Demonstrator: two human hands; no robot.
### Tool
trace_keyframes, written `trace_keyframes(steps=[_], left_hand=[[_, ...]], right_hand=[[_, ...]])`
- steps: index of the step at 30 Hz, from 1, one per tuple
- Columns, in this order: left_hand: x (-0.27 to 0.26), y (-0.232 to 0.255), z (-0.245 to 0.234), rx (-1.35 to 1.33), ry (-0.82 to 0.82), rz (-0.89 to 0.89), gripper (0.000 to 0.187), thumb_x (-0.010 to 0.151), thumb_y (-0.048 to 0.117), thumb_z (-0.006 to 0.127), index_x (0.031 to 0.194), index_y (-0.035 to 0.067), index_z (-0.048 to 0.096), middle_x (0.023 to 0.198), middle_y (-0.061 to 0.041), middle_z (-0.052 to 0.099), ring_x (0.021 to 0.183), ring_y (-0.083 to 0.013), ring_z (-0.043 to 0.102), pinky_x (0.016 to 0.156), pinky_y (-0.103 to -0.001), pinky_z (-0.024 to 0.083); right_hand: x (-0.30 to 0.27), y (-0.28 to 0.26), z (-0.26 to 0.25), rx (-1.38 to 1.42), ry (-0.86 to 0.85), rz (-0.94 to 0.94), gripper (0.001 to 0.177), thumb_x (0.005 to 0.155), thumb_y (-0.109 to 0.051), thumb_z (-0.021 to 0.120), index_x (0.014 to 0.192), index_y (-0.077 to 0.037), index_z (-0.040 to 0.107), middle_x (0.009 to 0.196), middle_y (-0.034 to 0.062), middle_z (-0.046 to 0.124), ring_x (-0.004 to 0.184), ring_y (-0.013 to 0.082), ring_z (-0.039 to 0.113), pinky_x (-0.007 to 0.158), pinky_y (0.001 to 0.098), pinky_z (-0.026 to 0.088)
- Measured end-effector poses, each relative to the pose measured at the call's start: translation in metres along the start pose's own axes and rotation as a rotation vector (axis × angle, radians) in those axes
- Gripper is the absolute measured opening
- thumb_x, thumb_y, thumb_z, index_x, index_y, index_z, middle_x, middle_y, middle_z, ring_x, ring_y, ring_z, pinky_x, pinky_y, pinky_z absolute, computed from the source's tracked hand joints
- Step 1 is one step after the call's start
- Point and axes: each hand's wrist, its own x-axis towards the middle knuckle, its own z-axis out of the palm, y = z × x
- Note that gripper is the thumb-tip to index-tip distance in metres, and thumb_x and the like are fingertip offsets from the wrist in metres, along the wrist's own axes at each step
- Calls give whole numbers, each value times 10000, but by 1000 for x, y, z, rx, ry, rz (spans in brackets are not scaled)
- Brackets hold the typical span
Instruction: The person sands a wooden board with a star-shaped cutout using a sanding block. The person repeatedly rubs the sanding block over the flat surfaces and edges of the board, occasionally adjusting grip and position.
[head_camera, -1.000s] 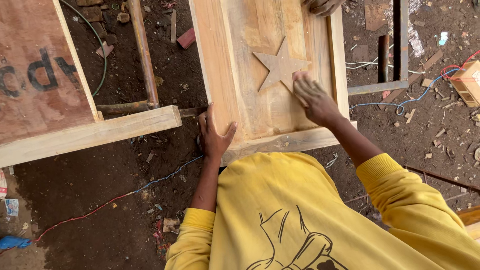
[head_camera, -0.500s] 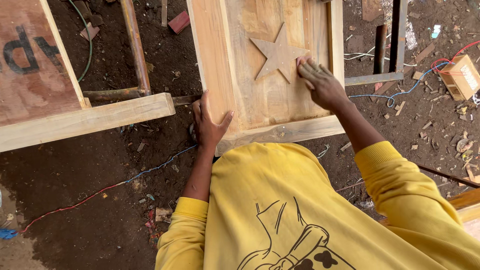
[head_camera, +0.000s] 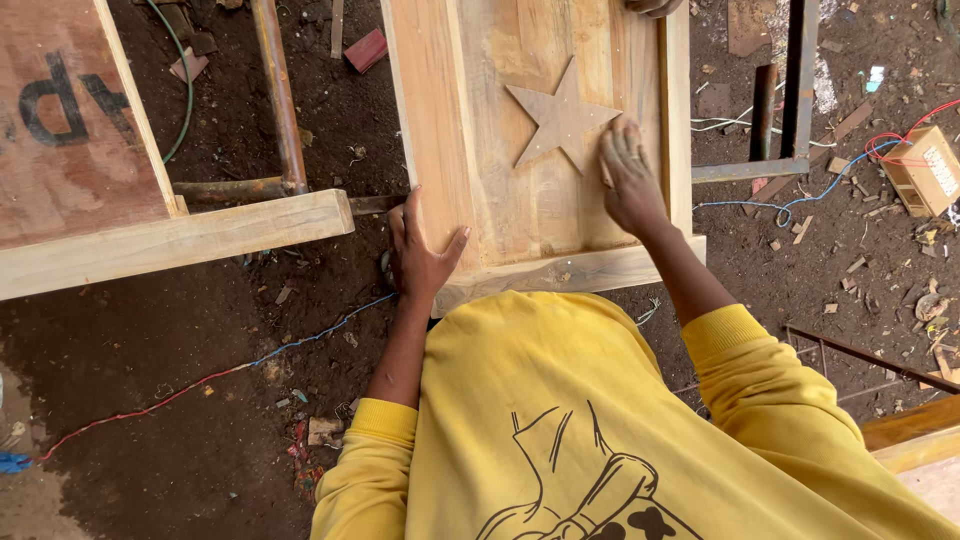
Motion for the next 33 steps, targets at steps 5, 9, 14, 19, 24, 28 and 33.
trace_keyframes(steps=[5,9,14,19,24,28,33], left_hand=[[5,6,-5,24,54,82,965,778,454,895,1548,189,377,1319,-160,506,1153,-352,615,835,-476,586],[-9,3,-6,6,75,97,946,794,444,884,1549,179,379,1337,-176,497,1151,-367,617,829,-477,587],[11,5,0,-10,99,97,971,804,447,871,1577,181,347,1319,-192,491,1149,-380,610,852,-496,579],[2,-3,6,26,101,91,974,815,453,868,1591,200,335,1316,-192,511,1152,-373,595,873,-496,556],[-7,-7,2,-34,79,116,984,867,447,856,1622,179,285,1338,-217,480,1177,-379,577,881,-487,558],[3,-4,1,1,57,60,995,832,470,858,1606,199,294,1311,-193,484,1147,-357,586,862,-489,561],[1,-3,8,-8,103,133,988,834,450,857,1610,200,300,1304,-201,493,1145,-360,587,884,-496,552]], right_hand=[[9,-1,10,-105,-41,127,649,983,-81,391,1620,-90,265,1710,85,197,1596,279,128,1299,448,82],[-11,4,28,-108,-73,108,582,1046,-146,326,1618,-58,266,1712,103,204,1602,278,166,1312,470,96],[13,-11,29,-68,183,227,529,1071,-151,331,1579,-3,332,1694,199,241,1558,383,211,1272,483,138],[9,-26,53,-72,238,187,505,1084,-154,360,1558,15,395,1648,199,348,1559,376,283,1305,472,173],[6,-4,61,-90,185,196,562,1046,-138,311,1595,-25,356,1677,191,313,1580,348,255,1305,452,171],[22,10,43,-198,133,286,533,1126,-255,296,1593,-2,343,1666,218,245,1564,352,183,1255,468,107],[19,5,40,-82,236,258,554,1075,-225,244,1575,-61,419,1684,168,253,1562,320,185,1292,437,119]])
